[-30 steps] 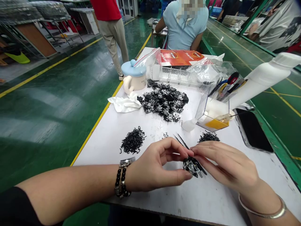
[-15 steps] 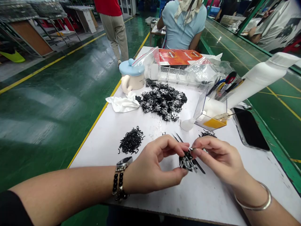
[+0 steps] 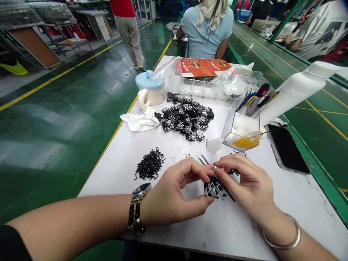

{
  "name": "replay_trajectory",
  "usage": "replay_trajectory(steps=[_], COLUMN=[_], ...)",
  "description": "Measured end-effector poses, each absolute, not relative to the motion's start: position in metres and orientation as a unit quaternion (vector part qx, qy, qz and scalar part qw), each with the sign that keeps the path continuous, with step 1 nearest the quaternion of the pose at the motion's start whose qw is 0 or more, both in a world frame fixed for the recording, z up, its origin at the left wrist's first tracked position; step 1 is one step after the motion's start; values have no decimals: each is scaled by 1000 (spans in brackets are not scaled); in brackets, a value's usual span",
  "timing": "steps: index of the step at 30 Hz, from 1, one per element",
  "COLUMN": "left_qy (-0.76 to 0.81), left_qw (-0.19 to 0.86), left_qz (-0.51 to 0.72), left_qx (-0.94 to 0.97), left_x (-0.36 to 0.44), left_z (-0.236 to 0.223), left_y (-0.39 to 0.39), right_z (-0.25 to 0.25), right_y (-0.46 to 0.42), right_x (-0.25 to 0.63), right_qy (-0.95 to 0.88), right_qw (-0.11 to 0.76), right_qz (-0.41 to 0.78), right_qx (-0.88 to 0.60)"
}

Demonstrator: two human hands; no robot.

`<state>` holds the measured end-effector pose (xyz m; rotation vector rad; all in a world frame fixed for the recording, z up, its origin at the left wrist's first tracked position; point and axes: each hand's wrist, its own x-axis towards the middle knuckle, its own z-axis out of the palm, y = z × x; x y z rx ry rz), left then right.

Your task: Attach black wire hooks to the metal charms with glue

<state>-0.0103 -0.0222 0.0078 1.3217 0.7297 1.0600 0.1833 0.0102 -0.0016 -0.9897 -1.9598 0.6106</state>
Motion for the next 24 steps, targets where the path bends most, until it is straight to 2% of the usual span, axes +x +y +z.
replay_trajectory(steps=[8, 14, 19, 24], left_qy=[312, 357, 355, 348], left_qw=[578, 559, 540, 560], left_qz=[452, 452, 463, 469], left_qx=[604, 596, 606, 588], left_x=[-11, -11, -11, -10], left_z=[9, 10, 9, 10], left_y=[-22, -22, -20, -19], right_z=[-8, 1, 2, -2], right_y=[12, 11, 8, 7], right_x=[187, 189, 184, 182], right_qy=[-722, -691, -682, -681], right_qw=[410, 469, 427, 410], right_qz=[356, 400, 495, 506], right_qx=[-429, -379, -328, -334])
